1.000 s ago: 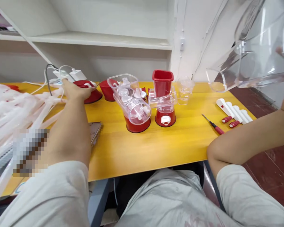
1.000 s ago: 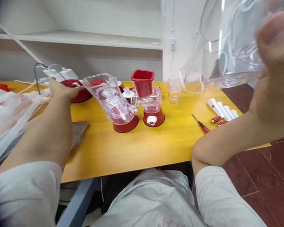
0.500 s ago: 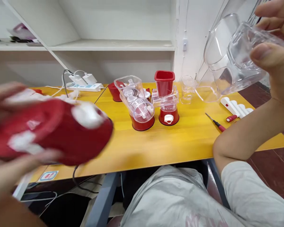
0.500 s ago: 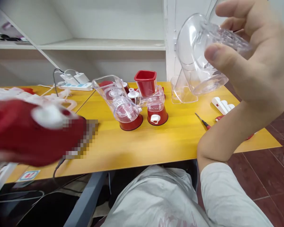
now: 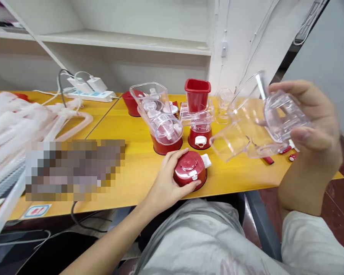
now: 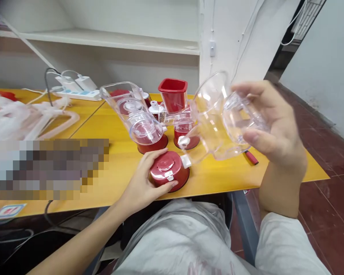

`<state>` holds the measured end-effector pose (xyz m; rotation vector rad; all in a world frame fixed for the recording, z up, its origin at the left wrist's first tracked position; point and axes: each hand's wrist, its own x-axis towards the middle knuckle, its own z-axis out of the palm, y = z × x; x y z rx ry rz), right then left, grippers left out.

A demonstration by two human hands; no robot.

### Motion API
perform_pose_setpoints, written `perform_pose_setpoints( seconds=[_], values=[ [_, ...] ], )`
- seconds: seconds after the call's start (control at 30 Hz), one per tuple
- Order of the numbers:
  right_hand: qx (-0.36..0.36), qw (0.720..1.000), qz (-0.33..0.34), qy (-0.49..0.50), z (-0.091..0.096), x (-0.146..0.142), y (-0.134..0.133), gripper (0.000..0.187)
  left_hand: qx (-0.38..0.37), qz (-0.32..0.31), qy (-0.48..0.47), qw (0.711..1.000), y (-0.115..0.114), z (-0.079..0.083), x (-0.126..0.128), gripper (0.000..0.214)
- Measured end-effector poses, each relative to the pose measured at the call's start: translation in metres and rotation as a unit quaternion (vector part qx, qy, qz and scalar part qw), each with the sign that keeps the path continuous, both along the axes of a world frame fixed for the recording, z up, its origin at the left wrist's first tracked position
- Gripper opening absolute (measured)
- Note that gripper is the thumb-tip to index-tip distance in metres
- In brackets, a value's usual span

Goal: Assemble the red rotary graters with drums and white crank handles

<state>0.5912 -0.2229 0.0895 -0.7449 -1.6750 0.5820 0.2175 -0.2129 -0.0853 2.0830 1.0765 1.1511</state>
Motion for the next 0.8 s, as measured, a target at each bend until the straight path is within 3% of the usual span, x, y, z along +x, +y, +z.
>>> perform_pose_setpoints(
  seconds=[0.1,0.23,0.37,0.43,0.5,0.63,0.8],
  values=[
    [-0.003,0.993,0.116,0.019,-0.024,-0.026,0.029,0.069,0.017,-0.003,-0.001,1.000,0.002,-0.010,0.000,0.101],
    [-0.016,0.988,0.151,0.007,-0.056,-0.051,0.058,0.084,0.098,-0.010,-0.002,0.995,-0.001,-0.013,-0.005,0.130],
    [-0.037,0.977,0.198,0.063,-0.085,-0.073,0.061,0.090,0.143,-0.043,-0.041,0.988,-0.014,-0.003,-0.012,0.146],
    [-0.055,0.979,0.179,0.085,-0.094,-0.086,0.056,0.094,0.150,-0.052,-0.066,0.985,-0.019,0.001,-0.012,0.141],
    [-0.074,0.978,0.170,0.101,-0.099,-0.097,0.051,0.100,0.172,-0.035,-0.104,0.979,-0.022,0.002,-0.010,0.122],
    [-0.098,0.964,0.226,0.101,-0.102,-0.107,0.048,0.103,0.201,0.016,-0.175,0.964,-0.017,0.006,-0.009,0.086],
    [-0.098,0.949,0.296,0.040,-0.106,-0.097,0.059,0.100,0.189,0.012,-0.181,0.965,-0.006,0.027,-0.027,0.082]
  ],
)
